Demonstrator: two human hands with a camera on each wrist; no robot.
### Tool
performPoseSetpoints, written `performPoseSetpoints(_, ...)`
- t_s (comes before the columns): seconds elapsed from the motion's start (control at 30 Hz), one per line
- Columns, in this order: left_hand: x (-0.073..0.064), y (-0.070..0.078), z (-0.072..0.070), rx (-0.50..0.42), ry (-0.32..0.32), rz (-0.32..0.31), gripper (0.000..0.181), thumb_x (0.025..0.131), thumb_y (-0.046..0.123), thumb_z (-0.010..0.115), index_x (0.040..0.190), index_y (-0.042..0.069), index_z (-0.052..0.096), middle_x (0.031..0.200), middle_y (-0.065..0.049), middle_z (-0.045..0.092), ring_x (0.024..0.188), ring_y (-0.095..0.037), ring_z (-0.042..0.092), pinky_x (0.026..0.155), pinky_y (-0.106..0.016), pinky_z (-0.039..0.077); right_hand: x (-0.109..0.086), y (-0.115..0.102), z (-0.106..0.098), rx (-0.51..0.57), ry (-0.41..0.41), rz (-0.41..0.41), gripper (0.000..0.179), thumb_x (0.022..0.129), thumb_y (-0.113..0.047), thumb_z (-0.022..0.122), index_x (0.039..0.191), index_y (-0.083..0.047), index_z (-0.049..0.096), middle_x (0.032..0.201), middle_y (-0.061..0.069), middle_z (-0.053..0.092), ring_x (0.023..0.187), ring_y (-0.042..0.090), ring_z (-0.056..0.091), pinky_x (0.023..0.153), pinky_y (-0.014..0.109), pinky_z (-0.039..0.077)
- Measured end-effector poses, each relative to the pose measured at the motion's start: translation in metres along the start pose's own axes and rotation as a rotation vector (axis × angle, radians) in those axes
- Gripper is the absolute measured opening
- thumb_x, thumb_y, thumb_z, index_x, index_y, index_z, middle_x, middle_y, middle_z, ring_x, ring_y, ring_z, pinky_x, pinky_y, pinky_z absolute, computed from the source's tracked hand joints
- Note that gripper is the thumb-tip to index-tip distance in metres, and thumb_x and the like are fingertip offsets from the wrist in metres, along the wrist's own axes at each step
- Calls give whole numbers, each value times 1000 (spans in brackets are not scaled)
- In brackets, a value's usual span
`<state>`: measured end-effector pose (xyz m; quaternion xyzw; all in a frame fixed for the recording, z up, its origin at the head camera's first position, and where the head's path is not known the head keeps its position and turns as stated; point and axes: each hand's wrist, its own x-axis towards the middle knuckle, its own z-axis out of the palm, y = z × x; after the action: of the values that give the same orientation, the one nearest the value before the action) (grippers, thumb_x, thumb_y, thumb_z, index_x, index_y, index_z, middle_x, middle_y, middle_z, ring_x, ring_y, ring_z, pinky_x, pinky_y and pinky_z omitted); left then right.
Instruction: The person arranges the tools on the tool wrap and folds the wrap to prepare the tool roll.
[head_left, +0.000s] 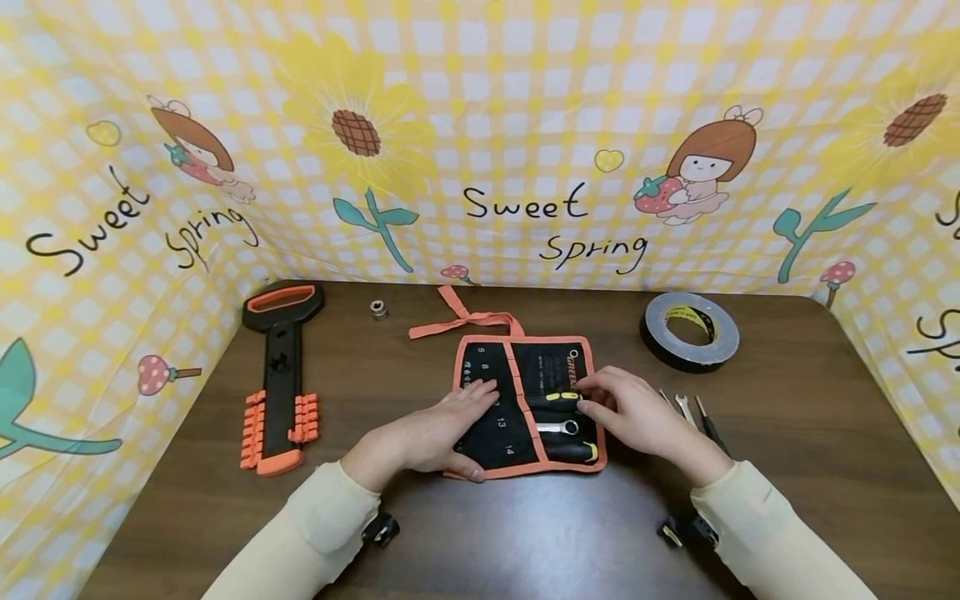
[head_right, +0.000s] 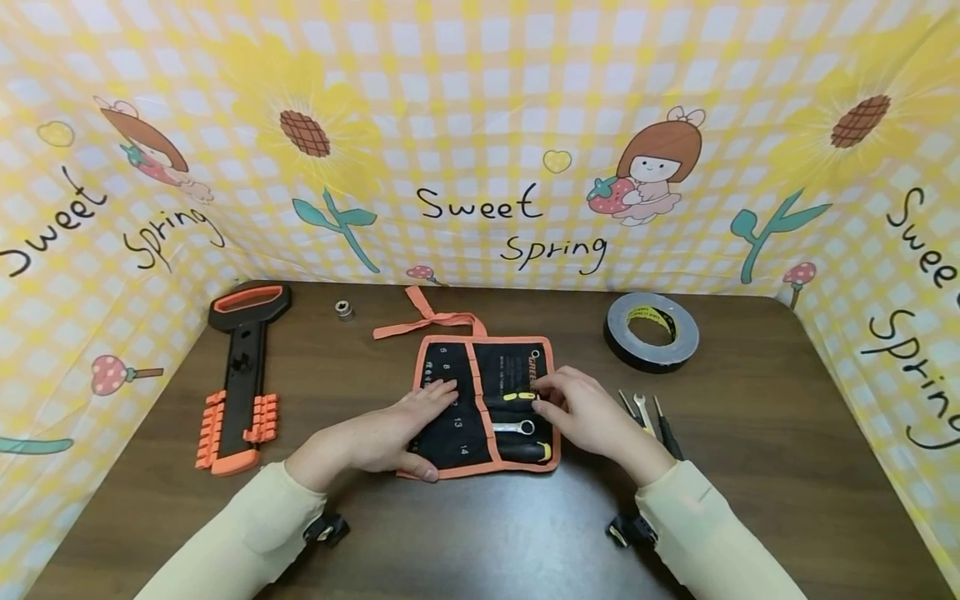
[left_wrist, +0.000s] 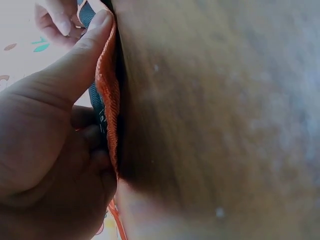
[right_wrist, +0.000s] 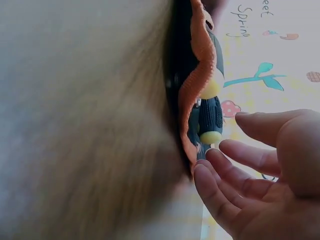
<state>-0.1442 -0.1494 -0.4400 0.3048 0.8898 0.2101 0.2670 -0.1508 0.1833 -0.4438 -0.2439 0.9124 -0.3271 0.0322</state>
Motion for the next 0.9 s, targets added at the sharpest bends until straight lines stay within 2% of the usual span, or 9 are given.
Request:
performPoseSetpoints(0.53,-1,-2,0,-4,2,28,107,93,44,85,173,8,23,183,-9,12,171,-30,5,138,-55,14,-48,10,-32,-45,140,22,19,104,-12,72,122,-7,77,110,-1,75,92,6,63,80,32,58)
performPoseSetpoints(0.9,-1,-2,0,-2,-3,35,107,94,43,85,172,7,23,183,-10,12,171,-31,5,138,-55,14,-83,25,-42,-81,284,12,18,95,-4,80,112,-8,80,93,-9,66,77,-5,51,66,17,45)
